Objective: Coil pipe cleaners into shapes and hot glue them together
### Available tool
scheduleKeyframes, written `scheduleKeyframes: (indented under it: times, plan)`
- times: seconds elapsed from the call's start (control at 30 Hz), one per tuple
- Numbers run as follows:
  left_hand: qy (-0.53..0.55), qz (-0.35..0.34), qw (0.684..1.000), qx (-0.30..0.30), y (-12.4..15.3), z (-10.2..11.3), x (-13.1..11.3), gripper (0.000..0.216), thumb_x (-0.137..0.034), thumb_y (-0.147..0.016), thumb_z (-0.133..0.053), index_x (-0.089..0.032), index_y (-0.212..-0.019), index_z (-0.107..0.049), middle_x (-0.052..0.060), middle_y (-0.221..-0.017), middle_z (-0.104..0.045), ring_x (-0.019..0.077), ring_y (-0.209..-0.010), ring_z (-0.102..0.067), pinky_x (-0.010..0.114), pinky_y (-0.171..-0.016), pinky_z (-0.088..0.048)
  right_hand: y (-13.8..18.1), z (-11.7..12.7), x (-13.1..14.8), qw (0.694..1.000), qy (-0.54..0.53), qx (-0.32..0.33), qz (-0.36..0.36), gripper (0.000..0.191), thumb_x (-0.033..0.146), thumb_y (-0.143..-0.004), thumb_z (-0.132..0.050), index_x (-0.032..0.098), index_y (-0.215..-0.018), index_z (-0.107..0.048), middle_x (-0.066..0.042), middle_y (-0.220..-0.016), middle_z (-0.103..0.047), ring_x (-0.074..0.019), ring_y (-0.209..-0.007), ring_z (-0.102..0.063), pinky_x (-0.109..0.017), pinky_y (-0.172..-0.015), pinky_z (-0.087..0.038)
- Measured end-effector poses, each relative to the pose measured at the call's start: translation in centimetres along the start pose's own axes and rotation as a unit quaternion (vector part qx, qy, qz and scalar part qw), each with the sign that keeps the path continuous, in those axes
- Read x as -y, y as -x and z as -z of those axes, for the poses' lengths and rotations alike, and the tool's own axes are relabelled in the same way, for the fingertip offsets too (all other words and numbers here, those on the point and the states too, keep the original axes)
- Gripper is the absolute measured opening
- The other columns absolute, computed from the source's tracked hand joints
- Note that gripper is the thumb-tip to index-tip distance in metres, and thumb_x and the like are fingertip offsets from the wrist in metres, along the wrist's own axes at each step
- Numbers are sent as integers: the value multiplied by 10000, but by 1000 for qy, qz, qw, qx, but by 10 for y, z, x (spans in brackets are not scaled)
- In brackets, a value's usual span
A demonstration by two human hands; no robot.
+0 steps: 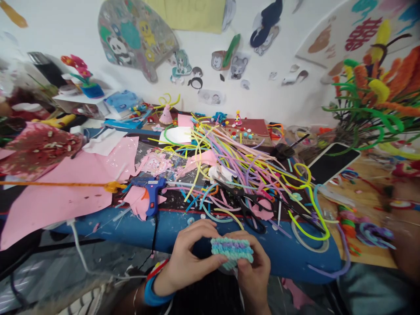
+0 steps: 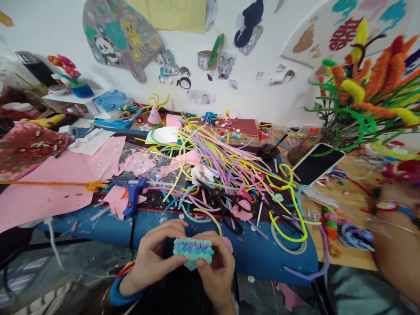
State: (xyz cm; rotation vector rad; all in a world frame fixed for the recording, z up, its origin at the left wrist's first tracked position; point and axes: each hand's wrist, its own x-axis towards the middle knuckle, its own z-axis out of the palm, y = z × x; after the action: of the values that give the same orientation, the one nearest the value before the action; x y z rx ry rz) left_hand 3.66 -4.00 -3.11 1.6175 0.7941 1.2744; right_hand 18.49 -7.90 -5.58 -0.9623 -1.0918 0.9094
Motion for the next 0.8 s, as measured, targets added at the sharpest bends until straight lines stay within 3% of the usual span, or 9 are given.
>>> scheduleKeyframes:
  times: [0.17,0.33,0.63,0.73,0.8]
  plan:
    - [4,60,998,-17,1,-6,1,466,-472,-596,-840,-160,-907,-688,79,-854,-693,223,-811,-640,307,-730,-504,1,-3,1,997,52,-53,-8,153,395,-855,-636,250,-886,-669,-13,-818,-683,-185,-760,-632,-279,-662,-504]
    - [-21,90,994,-61,2,-16,2,270,-347,-684,-810,-154,-812,-672,54,-767,-668,190,-733,-613,277,-672,-491,1,-7,3,997,53,-54,-11,80,308,-869,-619,249,-895,-666,-22,-818,-675,-193,-766,-635,-298,-672,-503]
    - [-25,70,995,-66,1,-19,3,154,-239,-720,-774,-162,-797,-666,47,-750,-672,181,-712,-611,276,-671,-496,10,-11,-4,993,52,-104,-28,68,266,-882,-596,237,-886,-658,-27,-799,-638,-189,-738,-606,-303,-656,-505]
    - [-17,87,995,-51,3,-18,7,208,-313,-726,-776,-163,-808,-657,49,-770,-664,185,-730,-606,282,-686,-490,14,-13,-8,989,56,-134,-34,75,277,-884,-594,227,-882,-650,-29,-800,-632,-187,-740,-604,-296,-653,-505]
    - [1,95,995,-30,5,-17,9,385,-416,-640,-827,-164,-881,-662,60,-847,-668,210,-792,-618,302,-729,-498,16,-14,-10,984,53,-163,-53,79,301,-872,-615,225,-876,-638,-15,-780,-626,-176,-719,-600,-273,-629,-499]
